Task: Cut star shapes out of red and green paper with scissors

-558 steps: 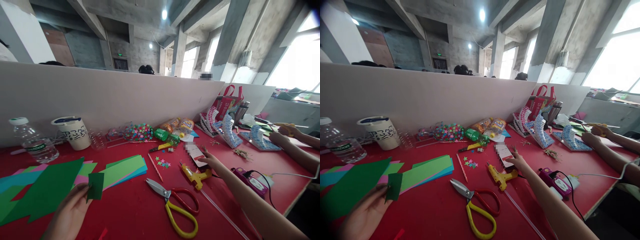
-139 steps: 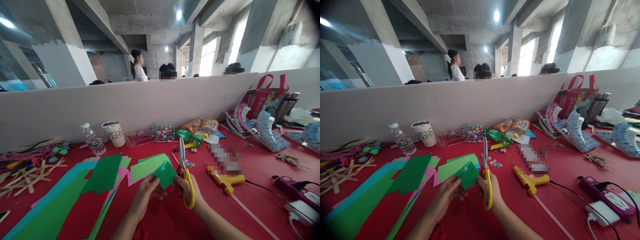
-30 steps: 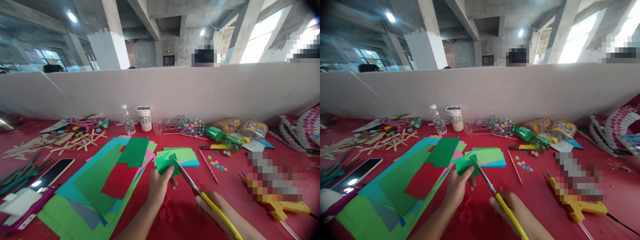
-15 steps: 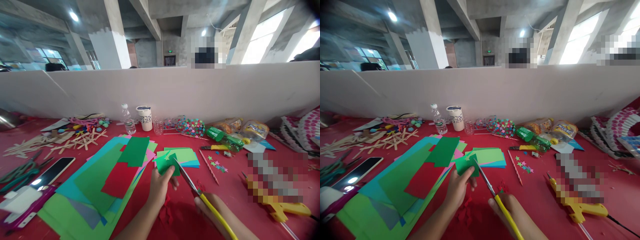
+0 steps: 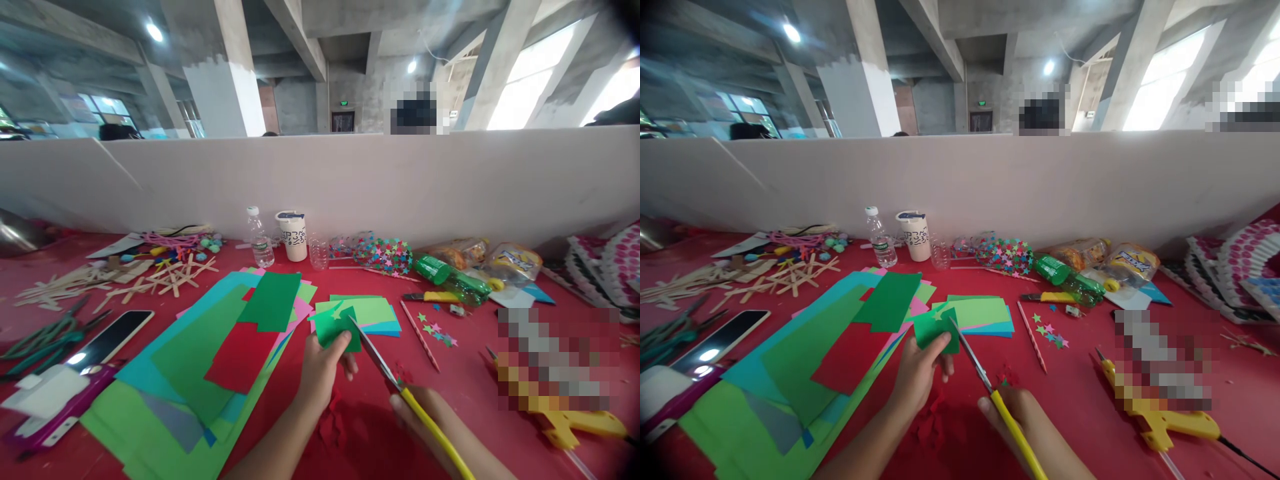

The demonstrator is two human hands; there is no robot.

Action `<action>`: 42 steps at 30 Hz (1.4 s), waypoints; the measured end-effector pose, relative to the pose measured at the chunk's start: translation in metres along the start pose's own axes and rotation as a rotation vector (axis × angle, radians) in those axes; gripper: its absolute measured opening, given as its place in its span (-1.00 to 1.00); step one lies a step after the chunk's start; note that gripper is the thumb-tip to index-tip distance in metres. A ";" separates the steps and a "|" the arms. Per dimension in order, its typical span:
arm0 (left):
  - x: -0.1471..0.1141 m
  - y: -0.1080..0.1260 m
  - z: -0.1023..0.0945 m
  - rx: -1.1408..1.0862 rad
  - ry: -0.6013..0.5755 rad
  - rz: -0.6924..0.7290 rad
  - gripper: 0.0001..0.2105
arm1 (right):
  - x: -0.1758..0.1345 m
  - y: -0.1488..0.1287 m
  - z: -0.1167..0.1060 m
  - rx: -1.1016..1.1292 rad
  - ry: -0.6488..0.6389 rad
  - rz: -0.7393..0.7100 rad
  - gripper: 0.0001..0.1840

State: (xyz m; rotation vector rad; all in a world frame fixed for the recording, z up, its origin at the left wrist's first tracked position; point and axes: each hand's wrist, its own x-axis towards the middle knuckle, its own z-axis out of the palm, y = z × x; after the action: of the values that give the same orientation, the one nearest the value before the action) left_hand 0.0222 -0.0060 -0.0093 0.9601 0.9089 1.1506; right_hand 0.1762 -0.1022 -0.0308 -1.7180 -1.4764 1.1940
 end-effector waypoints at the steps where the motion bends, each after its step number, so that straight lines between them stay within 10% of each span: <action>1: 0.000 0.000 0.000 0.001 0.001 -0.002 -0.75 | 0.001 0.002 0.001 -0.009 0.011 -0.011 -0.28; 42: 0.004 -0.006 -0.004 0.006 -0.041 -0.021 -0.80 | -0.001 -0.007 -0.004 -0.025 -0.020 0.030 -0.33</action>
State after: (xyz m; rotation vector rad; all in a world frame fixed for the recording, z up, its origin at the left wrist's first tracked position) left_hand 0.0207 -0.0019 -0.0166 0.9733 0.8884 1.1069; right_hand 0.1765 -0.1013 -0.0233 -1.7553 -1.4877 1.2172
